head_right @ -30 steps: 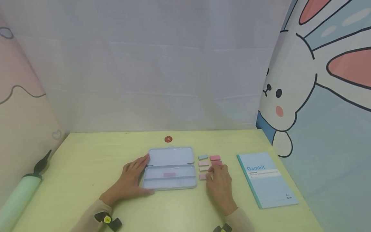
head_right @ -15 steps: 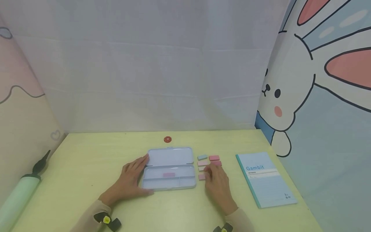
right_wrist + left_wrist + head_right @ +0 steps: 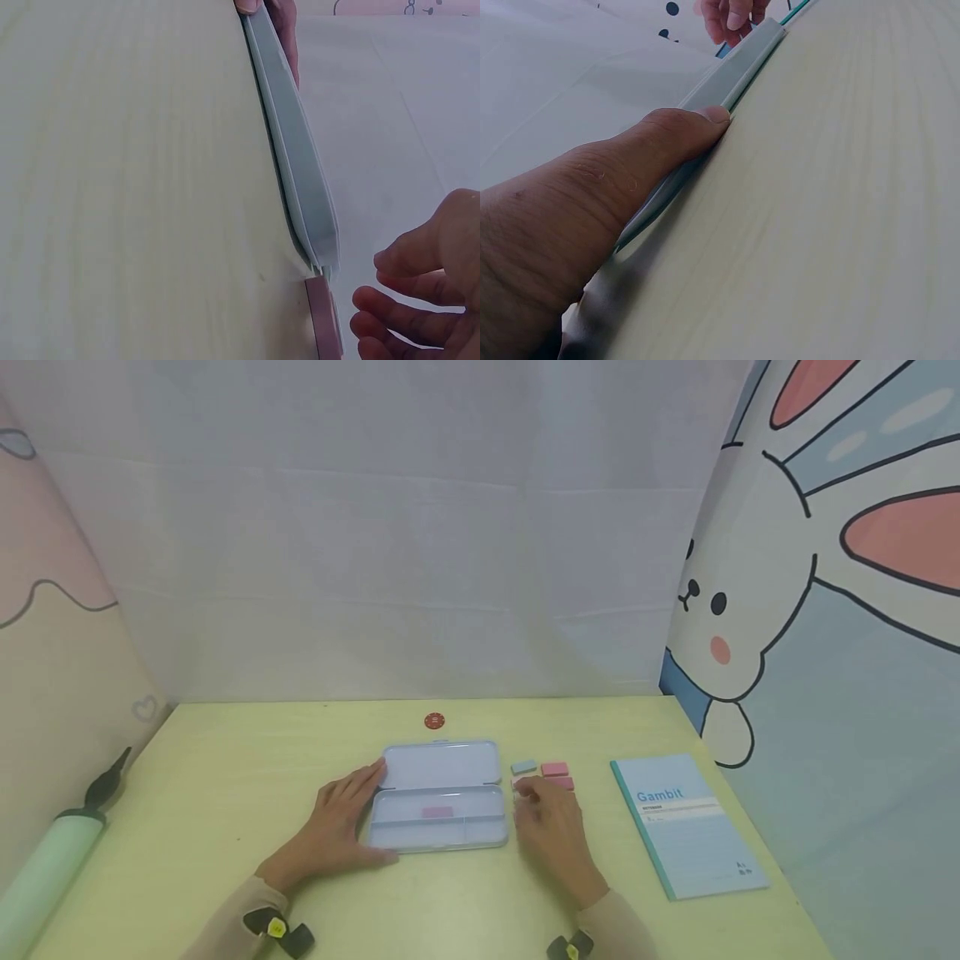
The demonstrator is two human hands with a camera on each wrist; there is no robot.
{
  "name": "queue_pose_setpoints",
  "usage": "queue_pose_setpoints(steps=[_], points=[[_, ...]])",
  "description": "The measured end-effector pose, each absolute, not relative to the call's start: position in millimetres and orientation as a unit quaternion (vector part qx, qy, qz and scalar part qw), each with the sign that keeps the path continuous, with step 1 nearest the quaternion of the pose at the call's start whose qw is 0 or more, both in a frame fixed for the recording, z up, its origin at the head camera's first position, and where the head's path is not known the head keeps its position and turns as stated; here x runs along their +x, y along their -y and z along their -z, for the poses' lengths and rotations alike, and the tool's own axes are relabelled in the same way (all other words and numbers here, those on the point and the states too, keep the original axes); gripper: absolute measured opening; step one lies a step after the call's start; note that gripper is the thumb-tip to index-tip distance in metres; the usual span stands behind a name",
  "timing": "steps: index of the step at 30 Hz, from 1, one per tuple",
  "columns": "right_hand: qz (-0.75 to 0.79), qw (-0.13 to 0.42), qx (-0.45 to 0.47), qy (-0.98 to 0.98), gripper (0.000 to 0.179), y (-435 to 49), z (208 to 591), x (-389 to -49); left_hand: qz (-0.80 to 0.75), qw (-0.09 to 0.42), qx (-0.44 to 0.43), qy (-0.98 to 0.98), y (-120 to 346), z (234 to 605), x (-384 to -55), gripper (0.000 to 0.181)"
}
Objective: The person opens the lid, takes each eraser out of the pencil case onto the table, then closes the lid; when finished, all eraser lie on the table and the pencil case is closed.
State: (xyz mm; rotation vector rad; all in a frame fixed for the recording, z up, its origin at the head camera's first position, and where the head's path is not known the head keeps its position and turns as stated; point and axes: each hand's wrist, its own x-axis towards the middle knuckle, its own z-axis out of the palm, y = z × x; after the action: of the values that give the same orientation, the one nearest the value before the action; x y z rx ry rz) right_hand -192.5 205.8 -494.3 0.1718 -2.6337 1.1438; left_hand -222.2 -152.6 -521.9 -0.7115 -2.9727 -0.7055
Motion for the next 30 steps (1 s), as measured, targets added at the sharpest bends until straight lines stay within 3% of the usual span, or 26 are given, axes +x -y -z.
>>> queue_pose_setpoints(steps=[13,22,30], points=[[-0.420,0.153,0.158,0.880,0.018,-169,490,-205,0.225,-0.002,-0.224,0.948,152,519,-222,0.135],[-0.387,0.058,0.171,0.904,0.019,-151,492,-208,0.221,-0.007,-0.223,0.949,152,520,-222,0.136],[-0.370,0.037,0.204,0.906,0.022,-141,489,-211,0.217,0.000,-0.225,0.950,153,520,-222,0.135]])
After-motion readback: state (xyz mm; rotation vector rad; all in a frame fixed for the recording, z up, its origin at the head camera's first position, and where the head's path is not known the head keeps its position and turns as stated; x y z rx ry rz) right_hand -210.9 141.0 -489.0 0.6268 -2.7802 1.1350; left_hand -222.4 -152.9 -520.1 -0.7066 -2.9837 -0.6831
